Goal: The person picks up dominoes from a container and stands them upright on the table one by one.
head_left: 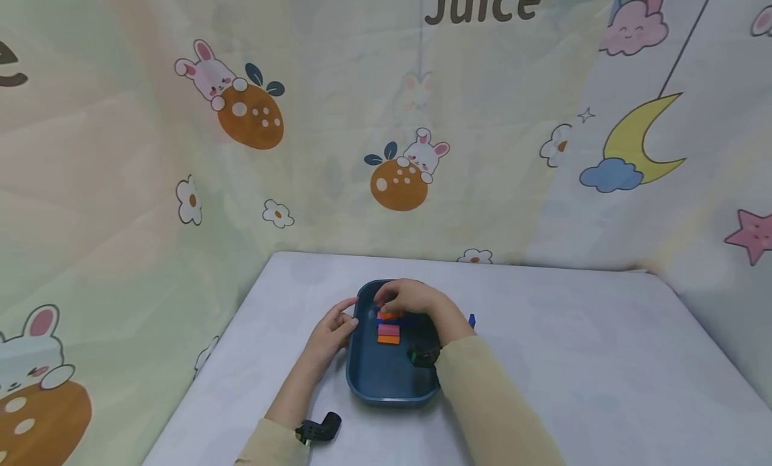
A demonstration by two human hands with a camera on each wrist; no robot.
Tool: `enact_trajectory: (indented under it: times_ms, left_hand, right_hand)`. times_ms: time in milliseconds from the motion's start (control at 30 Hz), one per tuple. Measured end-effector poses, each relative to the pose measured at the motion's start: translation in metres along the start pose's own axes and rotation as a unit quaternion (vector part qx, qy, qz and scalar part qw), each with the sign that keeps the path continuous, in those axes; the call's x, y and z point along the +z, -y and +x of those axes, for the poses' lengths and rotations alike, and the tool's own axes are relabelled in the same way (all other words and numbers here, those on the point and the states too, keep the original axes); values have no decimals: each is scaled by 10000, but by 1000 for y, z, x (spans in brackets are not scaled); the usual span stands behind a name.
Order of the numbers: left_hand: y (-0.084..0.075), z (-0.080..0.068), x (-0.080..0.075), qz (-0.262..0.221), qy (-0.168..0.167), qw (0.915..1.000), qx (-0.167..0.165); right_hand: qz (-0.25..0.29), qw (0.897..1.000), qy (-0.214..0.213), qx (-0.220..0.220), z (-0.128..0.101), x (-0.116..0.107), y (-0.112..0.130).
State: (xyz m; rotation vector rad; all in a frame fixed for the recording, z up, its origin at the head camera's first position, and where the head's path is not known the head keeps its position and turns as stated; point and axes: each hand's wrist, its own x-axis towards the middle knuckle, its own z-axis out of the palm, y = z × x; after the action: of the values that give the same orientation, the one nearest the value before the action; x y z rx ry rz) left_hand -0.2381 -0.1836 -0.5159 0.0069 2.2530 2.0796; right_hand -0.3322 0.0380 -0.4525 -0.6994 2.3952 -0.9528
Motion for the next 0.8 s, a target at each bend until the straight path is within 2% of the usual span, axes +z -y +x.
enact_trajectory:
  times_ms: [133, 433, 800]
  left_hand:
    - [-1, 0, 1, -41, 7, 10000, 20]
    - [-2, 1, 0, -70, 28, 10000, 5]
    - [-2, -1, 1, -35, 10, 10000, -48]
  right_hand:
    - [-226, 9997, -38, 111, 3, 6, 0]
    - [-893, 9959, -169, 31, 5, 11, -1]
    - [-1034, 9943, -257, 21, 2, 11, 0]
